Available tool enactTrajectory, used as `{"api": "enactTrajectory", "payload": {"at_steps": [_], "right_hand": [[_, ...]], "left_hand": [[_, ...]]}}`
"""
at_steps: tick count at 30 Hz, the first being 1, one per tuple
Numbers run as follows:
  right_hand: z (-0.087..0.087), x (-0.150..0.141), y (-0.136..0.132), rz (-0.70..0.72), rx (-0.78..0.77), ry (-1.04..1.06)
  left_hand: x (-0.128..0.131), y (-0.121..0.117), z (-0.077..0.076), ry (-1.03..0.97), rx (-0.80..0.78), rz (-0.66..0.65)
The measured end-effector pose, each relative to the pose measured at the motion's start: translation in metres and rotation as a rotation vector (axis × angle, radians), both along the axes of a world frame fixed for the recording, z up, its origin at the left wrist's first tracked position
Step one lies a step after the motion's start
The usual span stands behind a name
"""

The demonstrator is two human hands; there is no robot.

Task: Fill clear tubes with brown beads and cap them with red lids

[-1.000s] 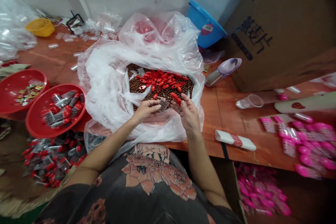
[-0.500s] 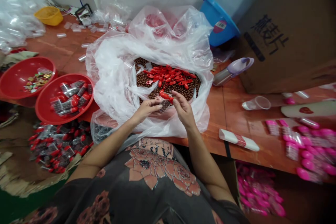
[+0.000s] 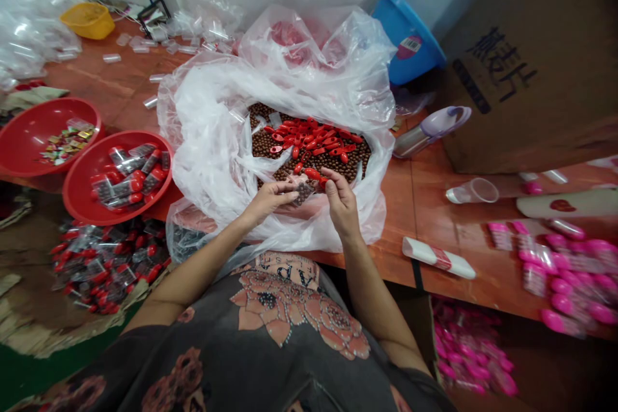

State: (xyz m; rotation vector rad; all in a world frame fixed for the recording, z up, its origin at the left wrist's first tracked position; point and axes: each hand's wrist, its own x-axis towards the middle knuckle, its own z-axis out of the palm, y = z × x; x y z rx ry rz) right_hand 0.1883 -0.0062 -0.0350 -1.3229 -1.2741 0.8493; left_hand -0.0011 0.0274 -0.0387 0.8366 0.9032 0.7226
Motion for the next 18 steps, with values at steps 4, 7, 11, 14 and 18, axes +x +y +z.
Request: {"api": "enactTrajectory", "payload": {"at_steps": [4,7,11,14,18], "right_hand": [[-0.001,-0.004,0.004,-0.059,0.012,0.022],[-0.001,-0.008,0.006,-0.002,0.037,-0.008],[-0.006,-0.011,0.004,0.084,0.039,-0.057],[-0.01,-0.007,0.003,0.039,0.072,-0.111],[-0.012,-0.002,0.006,-0.089,0.104,-0.164]], "left_hand": [[0.0,0.0,-0.003,0.008,0.026,0.004],[-0.001,0.0,-0.003,0.02,0.048,0.007],[-0.004,0.001,0.0,0.03,0.049,0.012],[-0.006,0.0,0.0,0.042,0.061,0.016],[-0.008,-0.002,0.0,0.075,0.091,0.035]]}}
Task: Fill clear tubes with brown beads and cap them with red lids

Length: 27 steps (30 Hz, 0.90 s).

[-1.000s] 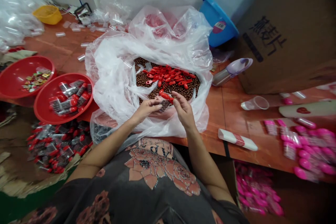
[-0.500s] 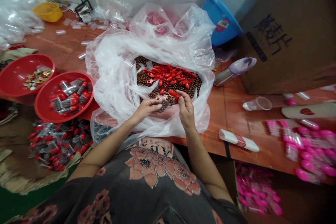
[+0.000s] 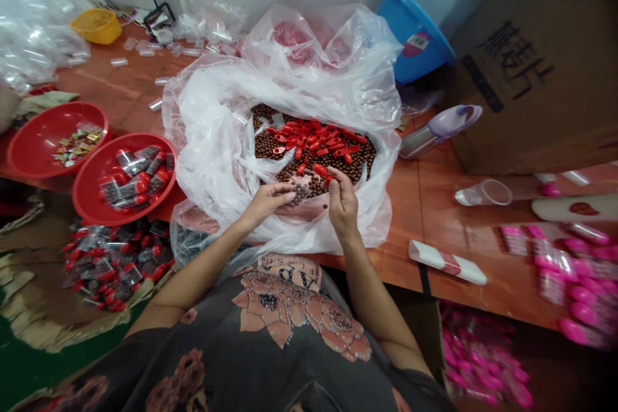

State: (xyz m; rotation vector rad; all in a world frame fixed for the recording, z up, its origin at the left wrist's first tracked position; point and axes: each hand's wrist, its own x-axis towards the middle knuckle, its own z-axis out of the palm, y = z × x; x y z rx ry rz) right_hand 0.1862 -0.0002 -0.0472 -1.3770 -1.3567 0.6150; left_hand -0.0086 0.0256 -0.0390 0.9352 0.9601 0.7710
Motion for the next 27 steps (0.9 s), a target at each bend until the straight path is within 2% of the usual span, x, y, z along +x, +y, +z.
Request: {"api": "enactTrajectory", "payload": {"at_steps": [6,11,15,19,22,27], "right_hand": [[0.0,-0.011,0.004,0.131,-0.088,0.097],[0.004,-0.015,-0.001,0.28,-0.101,0.096],[0.004,-0.012,-0.004,0.266,-0.149,0.201],[0.004,-0.011,-0.007,0.211,-0.203,0.296],[0.004,-0.011,-0.01,0.21,-0.163,0.219],[-0.002,-0.01,-0.011,0.281,0.018,-0.151]], "left_hand": [[0.001,-0.003,0.0,0.009,0.067,-0.038],[0.001,-0.005,-0.003,0.035,0.11,-0.03],[0.0,-0.006,-0.005,0.04,0.103,-0.021],[0.001,-0.008,-0.005,0.096,0.174,-0.015],[0.001,-0.01,-0.006,0.101,0.198,-0.003],[0.0,-0.012,-0.011,0.11,0.188,0.065]]}}
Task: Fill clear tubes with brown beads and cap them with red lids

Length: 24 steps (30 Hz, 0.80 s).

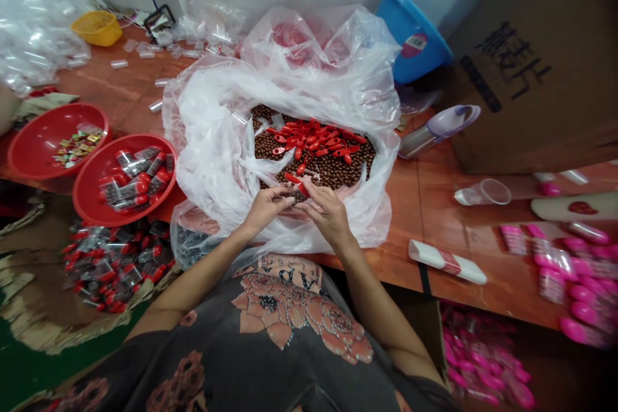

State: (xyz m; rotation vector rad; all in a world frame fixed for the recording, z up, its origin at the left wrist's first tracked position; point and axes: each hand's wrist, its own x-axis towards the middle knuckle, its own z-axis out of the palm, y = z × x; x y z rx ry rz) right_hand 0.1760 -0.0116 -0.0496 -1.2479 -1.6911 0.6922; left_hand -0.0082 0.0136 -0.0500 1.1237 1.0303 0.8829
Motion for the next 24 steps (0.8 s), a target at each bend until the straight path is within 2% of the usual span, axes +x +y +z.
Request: {"api": "enactTrajectory", "payload": {"at_steps": [4,8,13,15,17,22,24], "right_hand": [[-0.009,-0.001,0.0,0.048,0.115,-0.16],[-0.015,-0.008,-0.002,0.068,0.195,-0.222],[-0.015,-0.016,-0.007,0.049,0.222,-0.202],[-0.013,-0.017,-0.01,0.091,0.221,-0.245],[-0.012,-0.017,-0.012,0.117,0.26,-0.309],[-0.011,-0.017,-0.015,-0.011,0.339,-0.387],[-0.01,-0.016,-0.014,-0.002,0.323,-0.448]], "left_hand": [[0.0,-0.003,-0.002,0.013,0.004,0.035],[0.002,-0.003,0.003,-0.051,-0.051,0.021],[0.008,0.002,0.011,-0.308,-0.427,-0.051],[0.011,0.003,0.012,-0.399,-0.497,-0.059],[0.013,0.003,0.013,-0.426,-0.514,-0.06],[0.019,-0.002,0.01,-0.343,-0.499,-0.054],[0.021,-0.005,0.01,-0.294,-0.456,-0.027]]}}
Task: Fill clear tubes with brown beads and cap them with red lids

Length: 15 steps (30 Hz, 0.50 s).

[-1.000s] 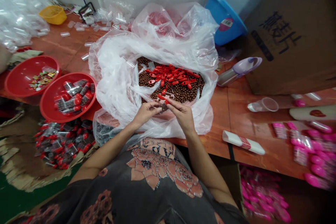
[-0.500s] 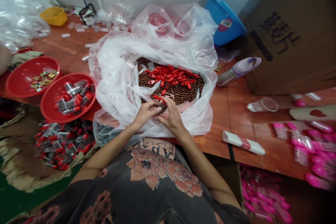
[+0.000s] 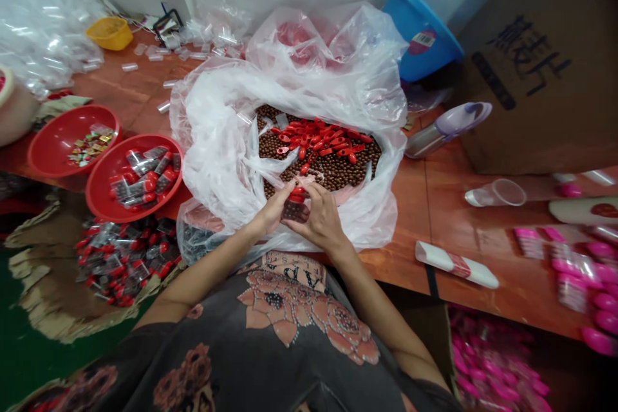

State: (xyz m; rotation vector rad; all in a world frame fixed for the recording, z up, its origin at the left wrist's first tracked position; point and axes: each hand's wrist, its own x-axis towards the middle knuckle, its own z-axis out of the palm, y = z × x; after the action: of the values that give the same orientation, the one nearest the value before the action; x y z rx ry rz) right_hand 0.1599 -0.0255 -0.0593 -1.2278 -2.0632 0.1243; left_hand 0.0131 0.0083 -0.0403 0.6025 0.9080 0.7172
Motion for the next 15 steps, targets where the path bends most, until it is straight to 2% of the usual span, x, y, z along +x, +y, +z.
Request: {"api": "enactTrajectory", "payload": {"at_steps": [5,8,12,15], "right_hand": [[0.008,-0.002,0.004,0.029,-0.103,-0.175],[0.014,-0.004,0.007,0.044,-0.072,-0.214],[0.018,-0.007,0.015,0.095,-0.022,-0.257],[0.017,-0.009,0.023,0.151,0.017,-0.297]], "left_hand": [[0.005,-0.006,0.0,0.17,0.058,0.097],[0.004,-0.006,-0.005,0.189,0.109,0.129],[-0.001,-0.002,-0.013,0.219,0.263,0.217],[-0.005,-0.003,-0.013,0.192,0.245,0.219]]}}
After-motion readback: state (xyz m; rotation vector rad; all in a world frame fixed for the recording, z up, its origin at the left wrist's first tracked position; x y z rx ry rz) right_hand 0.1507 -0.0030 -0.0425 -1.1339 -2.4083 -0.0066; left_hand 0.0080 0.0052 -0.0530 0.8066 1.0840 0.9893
